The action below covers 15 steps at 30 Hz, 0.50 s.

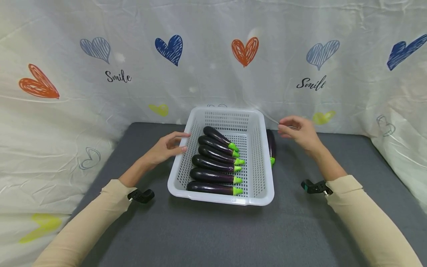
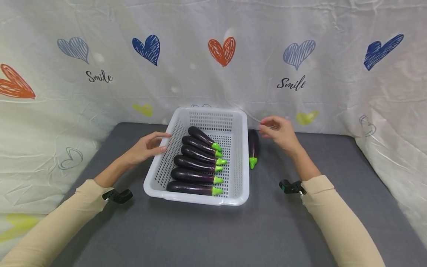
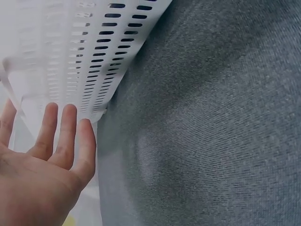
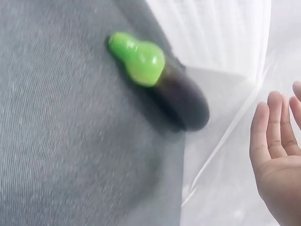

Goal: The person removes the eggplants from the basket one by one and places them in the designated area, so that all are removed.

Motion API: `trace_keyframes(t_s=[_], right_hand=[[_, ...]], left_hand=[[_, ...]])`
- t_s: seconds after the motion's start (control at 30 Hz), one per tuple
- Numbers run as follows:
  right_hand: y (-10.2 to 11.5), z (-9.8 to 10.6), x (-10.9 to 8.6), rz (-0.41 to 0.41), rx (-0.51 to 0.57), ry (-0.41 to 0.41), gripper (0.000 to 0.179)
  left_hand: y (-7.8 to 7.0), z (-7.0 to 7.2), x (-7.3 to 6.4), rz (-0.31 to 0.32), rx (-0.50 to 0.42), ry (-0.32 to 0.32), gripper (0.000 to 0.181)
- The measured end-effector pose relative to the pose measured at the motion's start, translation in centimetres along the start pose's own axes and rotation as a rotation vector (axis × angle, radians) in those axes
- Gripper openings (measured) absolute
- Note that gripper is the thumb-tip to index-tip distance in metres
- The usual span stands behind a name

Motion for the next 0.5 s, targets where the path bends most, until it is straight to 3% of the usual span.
trace_keyframes(t_s=[0.2,0.5], right_hand=[[1.3,-1.5,0.2,0.026,0.09,0.036,0.021],[2.6,-3.4,0.8,0.046,0.03,0.066,0.027]], left_hand=[[-0.1,0.1,0.2,0.0,0.01,0.011,0.051],[-0.1,0.0,-0.1,0.006,-0.038,0.015,0.054]])
Point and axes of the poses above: each hand's wrist, its own x-axis towards the middle knuckle, its own z-axis out of the back of the hand, y = z × x, the point moved 9 cm from there along x, towards the middle knuckle, and after that the axes turned 3 degrees about y, right-handed, at the moved point
